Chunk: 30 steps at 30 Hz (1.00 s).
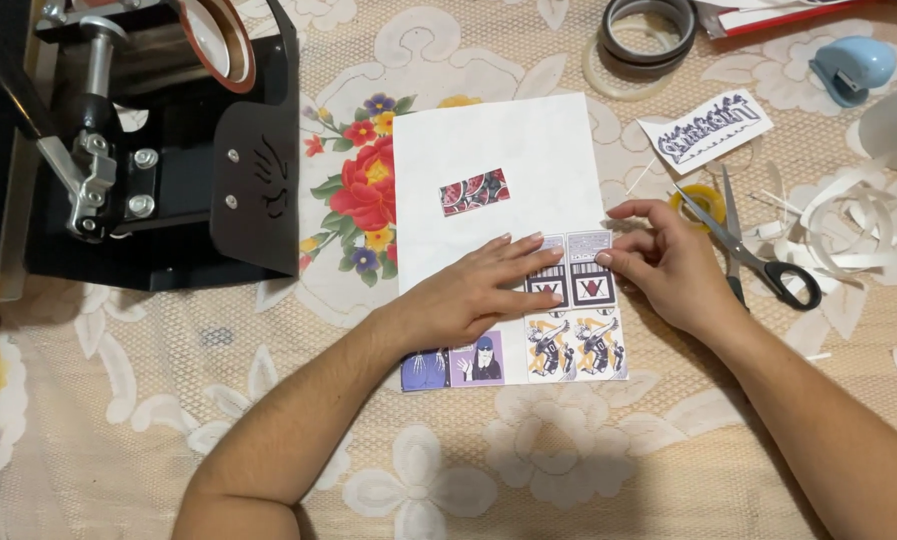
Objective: The person arranges and secures small printed stickers onto a white sheet of paper. They use a roll of yellow tape and a pair of scissors to cut small pieces of adhesive, which are then applied to the back of the stickers before pressing them onto the paper.
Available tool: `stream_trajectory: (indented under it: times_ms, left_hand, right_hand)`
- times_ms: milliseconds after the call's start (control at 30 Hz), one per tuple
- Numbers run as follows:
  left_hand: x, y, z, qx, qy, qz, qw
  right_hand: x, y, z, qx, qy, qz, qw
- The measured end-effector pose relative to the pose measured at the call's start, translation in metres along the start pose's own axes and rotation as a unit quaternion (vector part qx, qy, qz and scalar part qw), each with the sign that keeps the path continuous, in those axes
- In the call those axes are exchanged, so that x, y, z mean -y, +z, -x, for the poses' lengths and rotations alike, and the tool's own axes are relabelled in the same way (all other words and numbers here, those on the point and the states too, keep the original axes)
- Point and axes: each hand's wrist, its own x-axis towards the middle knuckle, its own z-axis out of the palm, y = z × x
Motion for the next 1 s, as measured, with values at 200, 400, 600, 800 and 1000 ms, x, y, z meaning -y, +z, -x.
stream_trajectory:
  times_ms: [200, 400, 600, 800, 1000]
  left_hand:
    - [0.002, 0.000, -0.003, 0.020, -0.005, -0.027, 0.999]
    - [0.000, 0.000, -0.004, 0.026, -0.014, -0.031, 0.999]
    - [-0.001, 0.002, -0.002, 0.029, -0.018, -0.037, 0.999]
    - [-0.001, 0.001, -0.003, 0.033, -0.021, -0.042, 0.998]
    - [-0.001, 0.001, -0.004, 0.036, -0.027, -0.042, 0.998]
  right_hand:
    - [0.004, 0.001, 0.001, -0.005, -0.017, 0.040, 0.999]
    - [0.010, 0.001, 0.006, -0.018, -0.018, 0.072, 0.997]
    - [0.008, 0.001, 0.007, -0.028, -0.025, 0.075, 0.996]
    - [0.006, 0.002, 0.008, -0.038, -0.030, 0.090, 0.995]
    - [0.001, 0.002, 0.007, -0.045, -0.037, 0.089, 0.994]
